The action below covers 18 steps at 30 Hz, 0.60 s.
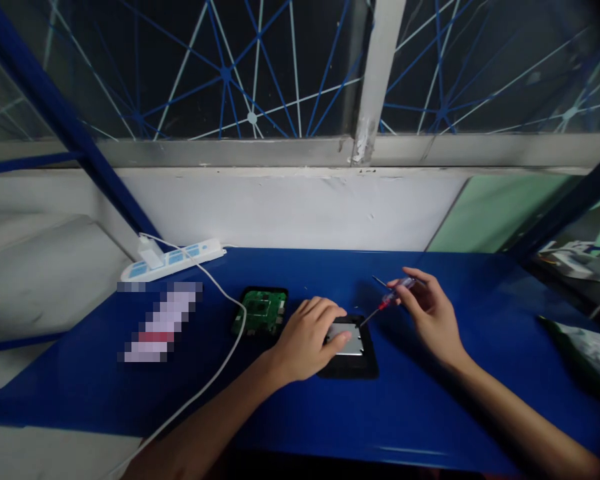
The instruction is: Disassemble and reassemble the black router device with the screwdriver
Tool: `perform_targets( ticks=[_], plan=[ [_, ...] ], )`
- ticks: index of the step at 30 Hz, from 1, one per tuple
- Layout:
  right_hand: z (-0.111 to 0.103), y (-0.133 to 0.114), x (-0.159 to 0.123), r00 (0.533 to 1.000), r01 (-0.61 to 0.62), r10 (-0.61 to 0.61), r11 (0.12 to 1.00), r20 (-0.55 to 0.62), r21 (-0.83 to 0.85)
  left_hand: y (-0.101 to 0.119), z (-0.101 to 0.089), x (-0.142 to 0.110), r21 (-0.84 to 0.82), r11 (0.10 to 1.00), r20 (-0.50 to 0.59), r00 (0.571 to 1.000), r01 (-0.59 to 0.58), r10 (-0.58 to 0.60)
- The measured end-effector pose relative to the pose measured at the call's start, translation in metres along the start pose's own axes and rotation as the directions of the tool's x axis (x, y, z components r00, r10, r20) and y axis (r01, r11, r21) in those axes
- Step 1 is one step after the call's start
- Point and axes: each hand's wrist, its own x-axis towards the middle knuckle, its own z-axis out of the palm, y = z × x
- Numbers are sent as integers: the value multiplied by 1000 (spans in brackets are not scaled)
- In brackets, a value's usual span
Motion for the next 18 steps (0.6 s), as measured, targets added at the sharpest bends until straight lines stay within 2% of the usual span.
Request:
perform_targets(
  ticks=[4,8,18],
  plan=[
    [-8,3,-4,998,-63,63,998,-1,1,11,11,-3,-9,1000,67,998,15,-14],
    [-5,1,-11,994,-97,97,995,49,6,16,18,-9,-24,1000,97,995,6,-4],
    [1,4,-16,990,-92,91,996,109,6,13,16,-10,-54,999,93,996,8,-3]
  ],
)
